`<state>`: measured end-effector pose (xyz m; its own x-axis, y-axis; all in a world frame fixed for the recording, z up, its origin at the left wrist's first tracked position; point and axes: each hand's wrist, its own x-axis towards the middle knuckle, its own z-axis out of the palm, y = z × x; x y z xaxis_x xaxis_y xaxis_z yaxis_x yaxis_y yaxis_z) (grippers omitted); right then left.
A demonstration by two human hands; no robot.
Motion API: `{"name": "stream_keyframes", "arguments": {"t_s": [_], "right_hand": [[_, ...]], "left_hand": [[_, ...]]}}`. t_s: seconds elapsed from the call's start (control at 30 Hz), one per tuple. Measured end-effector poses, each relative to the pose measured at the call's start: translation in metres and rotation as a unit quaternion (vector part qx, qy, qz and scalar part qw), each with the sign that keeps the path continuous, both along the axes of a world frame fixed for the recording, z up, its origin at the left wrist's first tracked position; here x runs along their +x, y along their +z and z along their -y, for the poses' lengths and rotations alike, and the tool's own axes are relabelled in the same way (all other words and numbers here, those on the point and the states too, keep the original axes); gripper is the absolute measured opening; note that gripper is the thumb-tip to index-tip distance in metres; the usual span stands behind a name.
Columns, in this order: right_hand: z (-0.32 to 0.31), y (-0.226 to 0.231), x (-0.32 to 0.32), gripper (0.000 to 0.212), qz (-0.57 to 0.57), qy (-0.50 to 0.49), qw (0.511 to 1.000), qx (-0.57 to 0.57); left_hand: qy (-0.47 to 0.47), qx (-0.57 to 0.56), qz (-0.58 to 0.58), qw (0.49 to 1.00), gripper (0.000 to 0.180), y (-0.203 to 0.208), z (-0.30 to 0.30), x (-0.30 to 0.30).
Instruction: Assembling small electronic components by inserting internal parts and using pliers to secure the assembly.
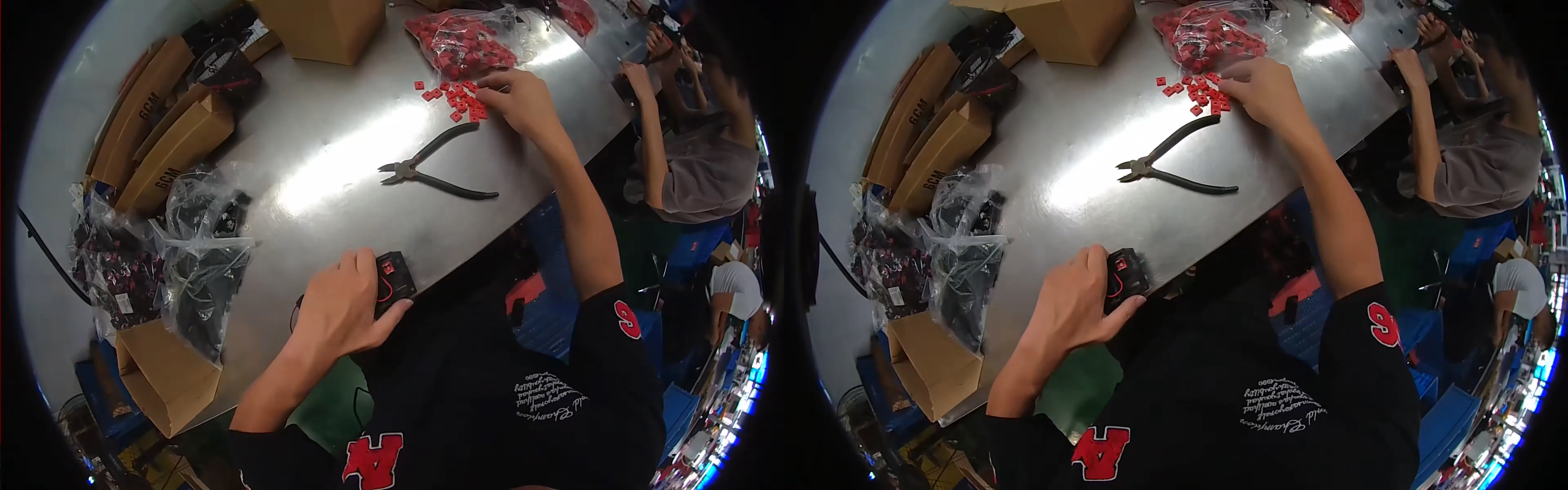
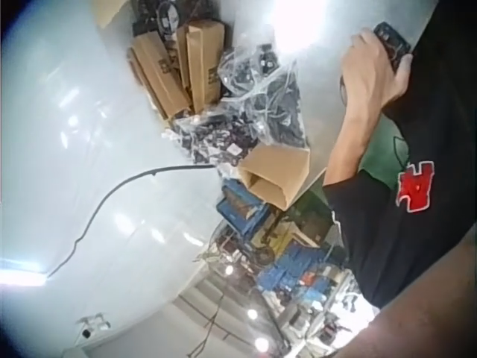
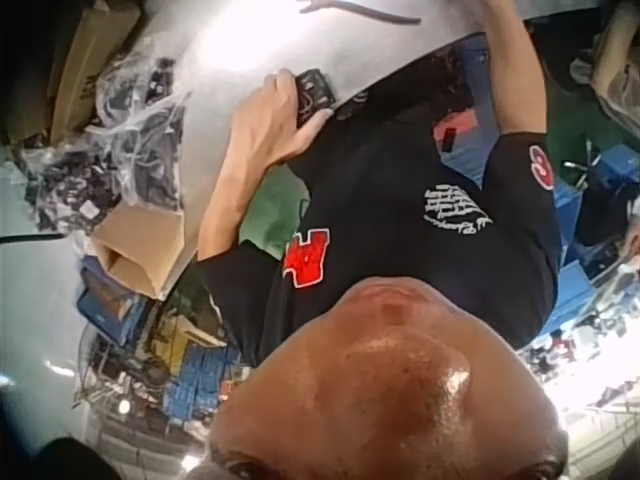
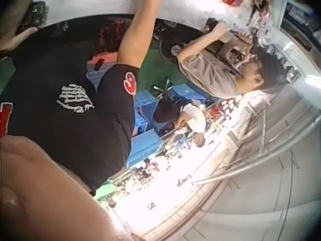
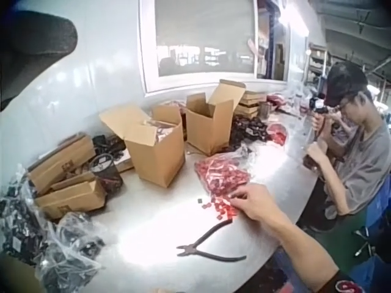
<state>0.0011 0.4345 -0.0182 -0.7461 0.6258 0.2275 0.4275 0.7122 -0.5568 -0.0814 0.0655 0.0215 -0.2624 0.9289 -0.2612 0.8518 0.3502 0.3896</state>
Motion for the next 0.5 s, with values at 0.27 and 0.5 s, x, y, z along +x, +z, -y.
{"name": "stream_keyframes", "arguments": {"t_s": [0.27, 0.5], "right_hand": [[0.007, 0.011, -0.005, 0.024, 0.07, -0.007, 0.995, 0.065], [0.137, 0.03, 0.04, 0.03, -0.085, 0.066, 0.927, -0.359]], "left_hand": [[0.014, 0.065, -0.068, 0.995, 0.06, -0.007, -0.001, 0.005], [0.027, 0.069, -0.08, 0.994, 0.059, -0.011, 0.001, 0.005]]}}
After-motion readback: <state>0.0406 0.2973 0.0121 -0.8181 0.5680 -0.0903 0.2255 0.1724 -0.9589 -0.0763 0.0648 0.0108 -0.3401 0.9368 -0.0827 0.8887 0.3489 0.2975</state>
